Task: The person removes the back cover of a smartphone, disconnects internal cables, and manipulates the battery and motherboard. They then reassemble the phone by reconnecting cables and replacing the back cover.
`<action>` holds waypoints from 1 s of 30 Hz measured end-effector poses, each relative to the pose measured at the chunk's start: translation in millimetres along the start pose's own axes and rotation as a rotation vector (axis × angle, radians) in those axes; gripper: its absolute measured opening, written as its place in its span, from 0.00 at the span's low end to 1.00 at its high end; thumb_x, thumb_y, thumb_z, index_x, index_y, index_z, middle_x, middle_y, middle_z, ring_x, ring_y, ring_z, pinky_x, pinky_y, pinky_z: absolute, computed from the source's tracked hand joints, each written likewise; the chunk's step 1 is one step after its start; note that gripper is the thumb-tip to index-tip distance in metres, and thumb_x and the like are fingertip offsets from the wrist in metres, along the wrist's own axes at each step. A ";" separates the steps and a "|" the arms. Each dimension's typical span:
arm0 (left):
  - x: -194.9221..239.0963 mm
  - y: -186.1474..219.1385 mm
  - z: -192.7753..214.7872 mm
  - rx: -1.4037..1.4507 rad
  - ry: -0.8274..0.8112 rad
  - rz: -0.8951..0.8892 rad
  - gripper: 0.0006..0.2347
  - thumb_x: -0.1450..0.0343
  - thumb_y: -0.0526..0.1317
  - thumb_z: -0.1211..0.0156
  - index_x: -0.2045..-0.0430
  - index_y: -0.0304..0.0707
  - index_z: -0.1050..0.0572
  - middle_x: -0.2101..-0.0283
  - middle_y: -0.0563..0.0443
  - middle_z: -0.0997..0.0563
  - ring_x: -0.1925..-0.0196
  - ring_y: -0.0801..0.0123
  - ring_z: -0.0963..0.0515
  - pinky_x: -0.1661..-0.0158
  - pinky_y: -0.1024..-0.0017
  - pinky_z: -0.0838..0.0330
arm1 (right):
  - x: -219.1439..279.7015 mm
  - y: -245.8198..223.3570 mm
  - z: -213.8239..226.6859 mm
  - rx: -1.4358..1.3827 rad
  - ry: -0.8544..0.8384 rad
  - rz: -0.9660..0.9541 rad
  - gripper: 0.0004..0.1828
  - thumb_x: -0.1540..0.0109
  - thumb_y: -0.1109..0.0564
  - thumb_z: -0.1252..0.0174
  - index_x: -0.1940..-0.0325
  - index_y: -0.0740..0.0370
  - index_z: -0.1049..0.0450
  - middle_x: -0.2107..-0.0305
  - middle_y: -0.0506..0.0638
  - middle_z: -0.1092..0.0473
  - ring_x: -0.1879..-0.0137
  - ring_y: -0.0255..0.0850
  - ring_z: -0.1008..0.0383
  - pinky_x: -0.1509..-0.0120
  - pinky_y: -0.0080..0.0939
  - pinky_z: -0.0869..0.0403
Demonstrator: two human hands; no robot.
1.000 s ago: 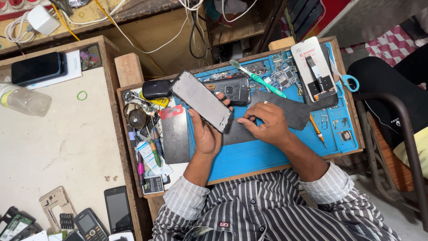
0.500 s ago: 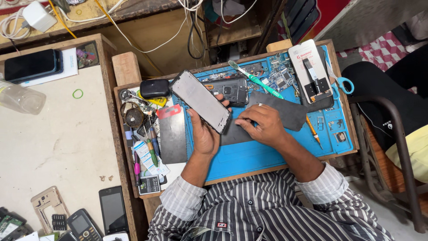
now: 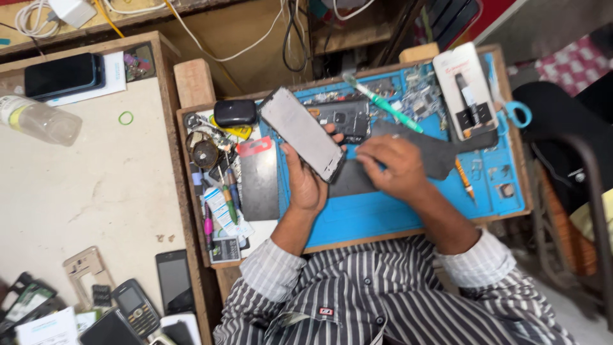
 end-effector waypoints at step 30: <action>11.2 -8.5 -8.9 0.045 -0.229 0.004 0.37 0.21 0.69 0.69 0.29 0.33 0.41 0.46 0.41 0.20 0.48 0.62 0.17 0.48 0.62 0.18 | 86.5 29.3 30.3 0.452 -0.322 -0.212 0.14 0.36 0.49 0.25 0.51 0.53 0.17 0.62 0.45 0.32 0.60 0.42 0.32 0.56 0.45 0.35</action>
Point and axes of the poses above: each hand's wrist, its own x-axis away from the middle knuckle, its own z-axis out of the back of the hand, y = z × x, the point moved 8 cm from there along -x, towards the middle knuckle
